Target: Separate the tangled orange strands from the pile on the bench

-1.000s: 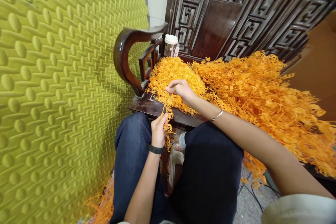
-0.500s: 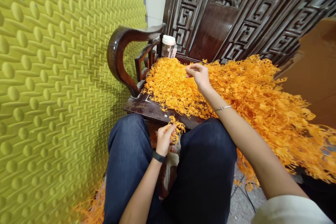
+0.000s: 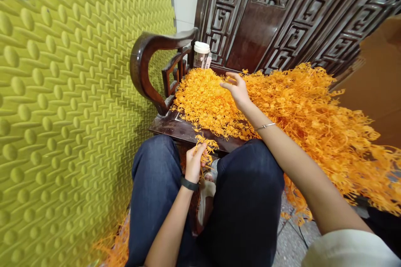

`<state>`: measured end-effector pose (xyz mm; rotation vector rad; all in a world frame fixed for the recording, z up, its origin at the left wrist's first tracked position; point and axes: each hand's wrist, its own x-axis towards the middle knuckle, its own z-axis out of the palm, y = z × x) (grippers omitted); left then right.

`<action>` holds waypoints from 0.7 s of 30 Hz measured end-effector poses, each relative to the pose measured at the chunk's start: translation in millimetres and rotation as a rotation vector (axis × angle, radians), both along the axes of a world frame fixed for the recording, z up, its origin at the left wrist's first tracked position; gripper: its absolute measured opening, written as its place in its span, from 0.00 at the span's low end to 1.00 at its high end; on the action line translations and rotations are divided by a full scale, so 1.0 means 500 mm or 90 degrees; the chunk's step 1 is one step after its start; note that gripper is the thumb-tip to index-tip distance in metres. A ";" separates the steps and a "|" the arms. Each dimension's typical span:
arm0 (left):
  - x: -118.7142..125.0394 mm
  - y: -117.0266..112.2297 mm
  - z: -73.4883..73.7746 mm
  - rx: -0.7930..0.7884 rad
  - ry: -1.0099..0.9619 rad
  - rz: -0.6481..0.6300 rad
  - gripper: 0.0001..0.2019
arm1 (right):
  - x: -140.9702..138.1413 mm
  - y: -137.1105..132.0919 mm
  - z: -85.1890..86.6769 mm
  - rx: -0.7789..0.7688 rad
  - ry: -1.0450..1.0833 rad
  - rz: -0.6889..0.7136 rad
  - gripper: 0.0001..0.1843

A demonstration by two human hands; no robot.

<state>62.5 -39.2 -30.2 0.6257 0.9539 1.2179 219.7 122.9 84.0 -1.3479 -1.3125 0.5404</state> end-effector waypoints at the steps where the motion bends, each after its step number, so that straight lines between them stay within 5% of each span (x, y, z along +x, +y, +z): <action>1: -0.001 0.000 0.001 0.002 -0.003 -0.002 0.17 | -0.003 -0.008 0.006 -0.011 0.000 0.029 0.19; 3: -0.002 0.001 0.004 -0.003 -0.008 -0.007 0.17 | -0.019 -0.034 0.022 -0.078 -0.027 0.175 0.15; 8: -0.001 0.001 0.007 -0.026 0.007 -0.013 0.16 | -0.094 -0.115 0.045 -0.334 -0.264 0.714 0.15; 11: -0.002 0.002 0.006 -0.022 0.013 -0.007 0.16 | -0.131 -0.135 0.030 -0.412 -0.386 0.872 0.15; 14: -0.005 0.002 0.005 -0.005 0.007 -0.005 0.16 | -0.142 -0.132 0.015 -0.398 -0.442 0.868 0.12; 21: -0.007 0.002 0.014 0.010 0.003 -0.019 0.18 | -0.105 -0.096 0.019 -0.247 -0.396 0.663 0.03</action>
